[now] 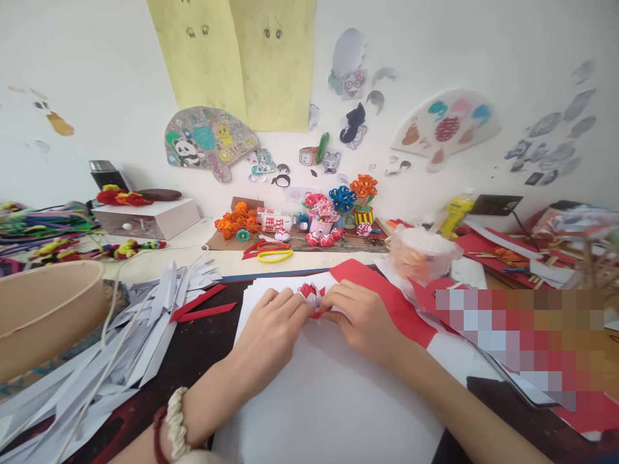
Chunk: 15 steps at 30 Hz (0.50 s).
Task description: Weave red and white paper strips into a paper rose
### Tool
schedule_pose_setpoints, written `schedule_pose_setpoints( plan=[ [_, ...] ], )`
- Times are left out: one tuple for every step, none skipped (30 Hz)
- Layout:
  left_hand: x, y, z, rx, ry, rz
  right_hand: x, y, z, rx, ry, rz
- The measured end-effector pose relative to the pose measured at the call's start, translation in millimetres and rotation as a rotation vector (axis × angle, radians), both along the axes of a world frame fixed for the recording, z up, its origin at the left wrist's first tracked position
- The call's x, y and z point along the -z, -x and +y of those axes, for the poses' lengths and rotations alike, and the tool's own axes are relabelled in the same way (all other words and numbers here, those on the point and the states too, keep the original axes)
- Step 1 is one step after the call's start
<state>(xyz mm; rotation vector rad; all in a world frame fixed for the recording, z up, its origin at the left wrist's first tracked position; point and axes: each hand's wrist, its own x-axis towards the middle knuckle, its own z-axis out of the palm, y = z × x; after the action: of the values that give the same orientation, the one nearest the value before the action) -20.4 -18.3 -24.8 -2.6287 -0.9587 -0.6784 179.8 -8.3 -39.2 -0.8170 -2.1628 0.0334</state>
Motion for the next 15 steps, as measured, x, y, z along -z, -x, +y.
schedule_pose_setpoints(
  plan=[
    [-0.7, -1, 0, -0.011, 0.031, -0.031, -0.4, 1, 0, 0.017, -0.004, 0.006],
    [-1.9, -3, 0, -0.021, 0.061, -0.063, -0.7, 2, -1, 0.036, -0.020, 0.012],
    [-3.4, -4, -1, -0.028, 0.087, -0.097, -0.9, 3, -1, 0.055, -0.042, 0.017],
    [-5.1, -5, -1, -0.037, 0.116, -0.137, -1.0, 4, -1, 0.072, -0.062, 0.022],
    [-6.9, -6, -3, -0.045, 0.144, -0.178, -1.0, 4, -2, 0.084, -0.077, 0.029],
    [-8.7, -7, -4, -0.052, 0.173, -0.218, -1.1, 5, -2, 0.087, -0.082, 0.033],
    [-10.2, -7, -4, -0.055, 0.202, -0.254, -1.2, 5, -2, 0.084, -0.081, 0.036],
    [-11.6, -7, -5, -0.052, 0.231, -0.286, -1.5, 6, -2, 0.076, -0.077, 0.037],
    [-12.7, -8, -5, -0.044, 0.259, -0.315, -2.1, 6, -2, 0.068, -0.077, 0.042],
    [-13.6, -8, -5, -0.036, 0.283, -0.346, -3.0, 6, -3, 0.065, -0.081, 0.050],
    [-14.5, -7, -4, -0.030, 0.303, -0.381, -4.2, 6, -3, 0.069, -0.086, 0.066],
    [-15.2, -7, -3, -0.030, 0.316, -0.418, -5.5, 6, -4, 0.082, -0.092, 0.094],
    [-15.9, -7, -2, -0.038, 0.324, -0.459, -7.0, 6, -5, 0.100, -0.101, 0.132],
    [-16.6, -6, -1, -0.047, 0.330, -0.498, -8.3, 6, -6, 0.118, -0.110, 0.167],
    [-17.3, -6, 0, -0.052, 0.335, -0.533, -9.4, 6, -6, 0.131, -0.121, 0.190]
  ],
)
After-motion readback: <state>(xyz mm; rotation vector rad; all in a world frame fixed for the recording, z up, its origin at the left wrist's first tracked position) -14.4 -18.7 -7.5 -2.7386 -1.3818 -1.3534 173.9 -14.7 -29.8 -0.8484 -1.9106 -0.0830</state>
